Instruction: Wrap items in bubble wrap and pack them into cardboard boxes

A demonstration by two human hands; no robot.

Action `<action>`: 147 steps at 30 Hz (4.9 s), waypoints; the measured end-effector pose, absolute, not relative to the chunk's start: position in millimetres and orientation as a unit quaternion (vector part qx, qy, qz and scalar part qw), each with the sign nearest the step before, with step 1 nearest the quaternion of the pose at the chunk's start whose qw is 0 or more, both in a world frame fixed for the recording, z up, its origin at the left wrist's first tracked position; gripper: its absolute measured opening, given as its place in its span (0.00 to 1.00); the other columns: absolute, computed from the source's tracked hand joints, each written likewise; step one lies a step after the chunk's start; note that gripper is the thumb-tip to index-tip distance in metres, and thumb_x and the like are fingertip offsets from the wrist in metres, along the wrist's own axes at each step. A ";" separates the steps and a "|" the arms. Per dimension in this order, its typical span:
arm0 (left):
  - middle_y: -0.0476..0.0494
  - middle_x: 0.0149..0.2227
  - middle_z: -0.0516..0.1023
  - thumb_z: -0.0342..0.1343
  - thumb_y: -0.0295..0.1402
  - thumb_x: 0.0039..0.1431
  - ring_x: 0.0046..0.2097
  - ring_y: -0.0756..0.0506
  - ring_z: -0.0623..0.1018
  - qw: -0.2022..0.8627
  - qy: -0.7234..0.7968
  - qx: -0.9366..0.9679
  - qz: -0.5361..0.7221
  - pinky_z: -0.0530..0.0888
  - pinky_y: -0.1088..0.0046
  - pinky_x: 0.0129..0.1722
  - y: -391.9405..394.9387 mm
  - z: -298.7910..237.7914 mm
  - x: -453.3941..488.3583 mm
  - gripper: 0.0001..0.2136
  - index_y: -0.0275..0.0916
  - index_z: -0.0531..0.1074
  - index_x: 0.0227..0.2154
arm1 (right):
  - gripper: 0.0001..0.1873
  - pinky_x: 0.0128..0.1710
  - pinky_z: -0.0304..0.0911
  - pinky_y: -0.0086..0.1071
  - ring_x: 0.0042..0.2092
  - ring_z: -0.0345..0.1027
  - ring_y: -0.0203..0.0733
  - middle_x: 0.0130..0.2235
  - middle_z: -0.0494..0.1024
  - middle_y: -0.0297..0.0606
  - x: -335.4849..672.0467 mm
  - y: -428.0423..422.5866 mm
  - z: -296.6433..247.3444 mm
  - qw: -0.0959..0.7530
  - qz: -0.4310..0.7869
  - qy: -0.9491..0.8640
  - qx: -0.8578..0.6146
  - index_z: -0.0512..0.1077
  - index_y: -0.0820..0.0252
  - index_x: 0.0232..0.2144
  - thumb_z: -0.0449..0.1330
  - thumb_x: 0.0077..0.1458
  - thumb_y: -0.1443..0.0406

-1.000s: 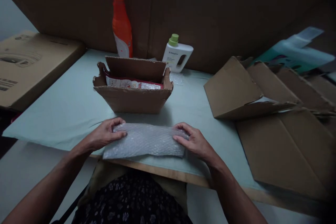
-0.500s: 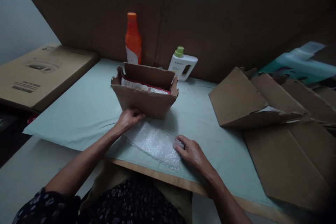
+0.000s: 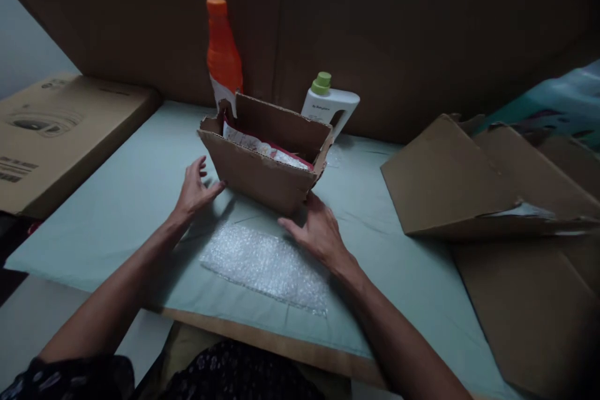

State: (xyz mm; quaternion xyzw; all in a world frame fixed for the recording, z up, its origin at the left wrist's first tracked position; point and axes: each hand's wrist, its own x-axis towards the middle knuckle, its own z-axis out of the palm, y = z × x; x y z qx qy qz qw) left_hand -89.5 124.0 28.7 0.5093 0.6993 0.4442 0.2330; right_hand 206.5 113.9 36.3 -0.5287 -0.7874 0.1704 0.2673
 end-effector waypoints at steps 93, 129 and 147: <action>0.32 0.53 0.76 0.64 0.38 0.55 0.53 0.34 0.75 0.175 0.633 0.746 0.107 0.70 0.59 0.52 104.5 105.0 -29.8 0.30 0.31 0.67 0.59 | 0.31 0.33 0.66 0.35 0.29 0.70 0.39 0.36 0.79 0.39 209.4 -55.3 31.3 0.235 0.457 -0.646 -0.564 0.62 0.60 0.64 0.57 0.61 0.57; 0.48 0.29 0.75 0.52 0.29 0.51 0.25 0.52 0.65 0.501 0.662 0.443 0.339 0.63 0.77 0.24 -31.0 32.9 5.8 0.20 0.35 0.77 0.47 | 0.20 0.32 0.72 0.33 0.30 0.69 0.36 0.43 0.79 0.43 217.8 -25.3 22.6 0.290 0.529 -0.592 -0.535 0.72 0.59 0.54 0.55 0.64 0.59; 0.41 0.42 0.79 0.57 0.36 0.59 0.33 0.47 0.72 0.366 0.670 0.591 0.259 0.74 0.65 0.40 -15.1 35.2 -7.7 0.28 0.36 0.65 0.63 | 0.18 0.38 0.70 0.37 0.34 0.71 0.40 0.39 0.81 0.41 226.7 -9.9 30.9 0.270 0.428 -0.665 -0.549 0.76 0.59 0.50 0.57 0.62 0.59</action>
